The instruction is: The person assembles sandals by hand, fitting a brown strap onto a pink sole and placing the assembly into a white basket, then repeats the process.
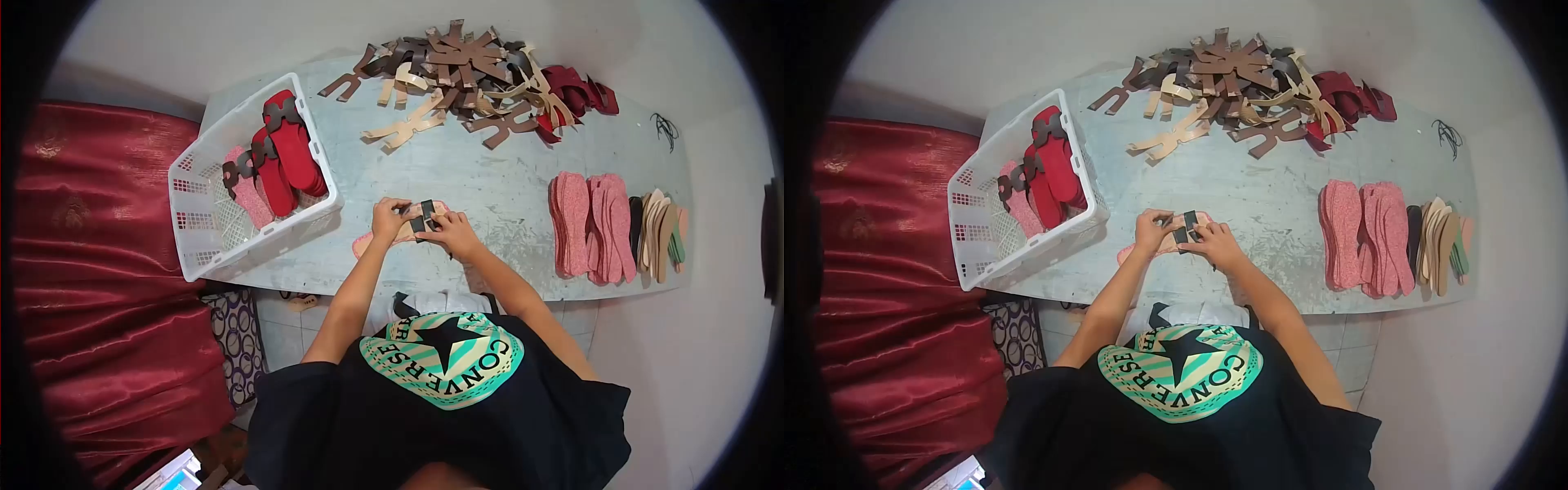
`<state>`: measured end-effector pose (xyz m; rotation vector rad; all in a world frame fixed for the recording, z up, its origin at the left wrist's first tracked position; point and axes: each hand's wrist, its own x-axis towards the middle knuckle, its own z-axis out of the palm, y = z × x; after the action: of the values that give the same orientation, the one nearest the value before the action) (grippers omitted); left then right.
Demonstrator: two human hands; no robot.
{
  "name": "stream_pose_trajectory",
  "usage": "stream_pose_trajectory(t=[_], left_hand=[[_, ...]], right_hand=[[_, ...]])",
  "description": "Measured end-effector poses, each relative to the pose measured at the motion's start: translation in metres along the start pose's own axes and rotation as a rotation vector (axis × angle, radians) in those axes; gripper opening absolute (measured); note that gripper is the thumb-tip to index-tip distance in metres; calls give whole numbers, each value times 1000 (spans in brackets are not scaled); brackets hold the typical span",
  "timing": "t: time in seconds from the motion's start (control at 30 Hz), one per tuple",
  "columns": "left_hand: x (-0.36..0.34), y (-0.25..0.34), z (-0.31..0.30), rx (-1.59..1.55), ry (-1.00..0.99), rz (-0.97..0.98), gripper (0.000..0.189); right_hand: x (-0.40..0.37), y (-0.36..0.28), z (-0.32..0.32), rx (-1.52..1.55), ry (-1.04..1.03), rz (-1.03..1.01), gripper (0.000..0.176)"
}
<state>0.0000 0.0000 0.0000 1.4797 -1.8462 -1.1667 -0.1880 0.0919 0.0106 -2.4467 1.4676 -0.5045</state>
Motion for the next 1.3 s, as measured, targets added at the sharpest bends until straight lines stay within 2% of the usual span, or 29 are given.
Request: stream_pose_trajectory(t=[0.1,0.17,0.3,0.4,0.47,0.5,0.57,0.67,0.8,0.97,1.07,1.2,1.3], left_hand=[[-9,-5,6,-118,50,-76,26],[-10,-13,14,-55,152,18,24],[-20,4,10,134,223,158,24],[-25,6,11,145,173,162,25],[-27,3,14,219,214,317,26],[-27,2,14,217,216,316,26],[-28,1,13,309,186,445,29],[-29,0,13,326,129,465,33],[-34,-6,18,330,167,481,37],[-45,3,14,399,72,453,47],[-48,1,17,418,74,455,45],[-52,3,18,389,85,468,38],[-56,6,12,443,28,537,38]], right_hand=[[-1,-7,-1,0,13,3,46],[2,-6,-3,21,-2,12,45],[1,-6,-1,38,29,12,45],[1,-4,-1,8,20,14,44],[0,-3,1,-11,22,7,44],[1,-3,-1,-12,20,6,44],[1,-5,-5,2,-1,23,44],[0,-2,-2,-21,3,12,44],[3,-4,-6,-12,13,13,45],[4,-5,-10,-15,-37,10,47],[3,-5,-7,-26,7,-5,46],[2,-3,-5,-27,-33,6,43],[2,0,-1,-66,9,-17,39]])
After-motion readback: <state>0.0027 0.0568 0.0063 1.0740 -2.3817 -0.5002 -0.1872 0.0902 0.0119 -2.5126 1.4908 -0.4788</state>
